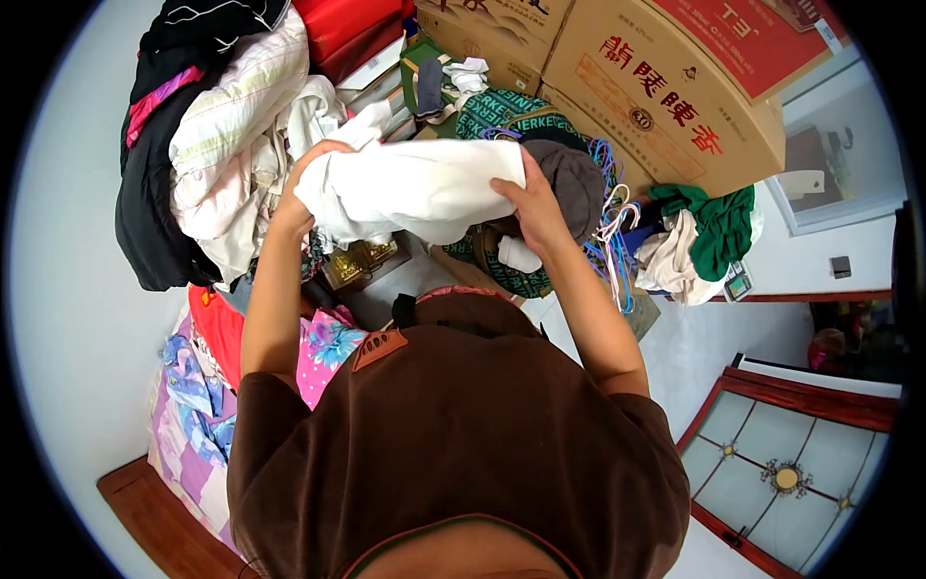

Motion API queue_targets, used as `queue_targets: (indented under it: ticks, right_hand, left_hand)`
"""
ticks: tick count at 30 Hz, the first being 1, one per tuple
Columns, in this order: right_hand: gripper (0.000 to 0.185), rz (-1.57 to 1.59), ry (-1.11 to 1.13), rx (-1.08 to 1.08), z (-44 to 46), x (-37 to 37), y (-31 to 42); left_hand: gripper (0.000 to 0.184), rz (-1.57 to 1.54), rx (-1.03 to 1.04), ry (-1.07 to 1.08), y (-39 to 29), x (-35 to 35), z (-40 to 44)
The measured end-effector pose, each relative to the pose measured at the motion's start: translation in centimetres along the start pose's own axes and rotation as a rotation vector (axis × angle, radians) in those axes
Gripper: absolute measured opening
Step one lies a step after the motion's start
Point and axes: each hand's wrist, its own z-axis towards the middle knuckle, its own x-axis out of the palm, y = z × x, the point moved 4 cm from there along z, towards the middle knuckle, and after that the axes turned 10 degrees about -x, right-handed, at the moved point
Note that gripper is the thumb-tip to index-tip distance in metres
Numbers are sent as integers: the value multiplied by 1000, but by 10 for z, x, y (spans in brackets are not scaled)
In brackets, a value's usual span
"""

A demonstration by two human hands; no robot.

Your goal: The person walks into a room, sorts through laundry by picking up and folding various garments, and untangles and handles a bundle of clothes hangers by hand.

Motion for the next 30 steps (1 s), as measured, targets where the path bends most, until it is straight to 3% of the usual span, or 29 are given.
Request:
queue_targets:
  ticks: [3,5,7,9,10,11,13,15,17,19,20,24,27,29,30]
  right_hand:
    - [74,-55,94,72,-22,5,17]
    - [50,-275,274,-99,-30,4,13]
    - [40,-482,528,99,-49,8,21]
    - [44,-644,680,181,-69,13,26]
    - [51,-782,781,-30,-76,14,24]
    - [47,-888,819,-52,-84,14,20]
    - [38,-945,919,13,-92,14,15]
    - [31,-1002,830,-62,-88,13,21]
    - [26,-983,734,-222,-82,16,27]
    - [24,-879,628,-460,-72,25,35]
    - [21,-812,605,-443,-67,30,37]
    - [15,-535,429,-304,-51,40,35]
    - [14,-578,348,-355,-38,49,51]
    - [15,-579,398,-393,-36,61,58]
    - [15,-579,426,-413,-35,68,62]
  left_hand:
    - [16,214,-82,-9,5,-23,-20]
    - [17,430,-62,51,5,-30,-34]
    - [17,546,-185,190,4,-31,-51]
    - [19,611,-328,343,11,-33,-67]
    - [21,652,-375,421,21,-35,-73]
    - [23,693,-423,500,31,-36,-80]
    - [27,627,-814,487,32,-19,-99]
    - [32,745,-603,684,49,-11,-106]
    - [35,945,-668,694,59,-17,-113]
    - [40,1104,-318,626,52,-14,-114]
    - [43,1175,-141,585,48,-13,-115]
    - [56,771,-218,658,52,1,-114]
    - [54,247,-537,619,58,12,-116]
    - [68,327,-317,569,60,25,-107]
    - [72,563,-141,441,62,32,-101]
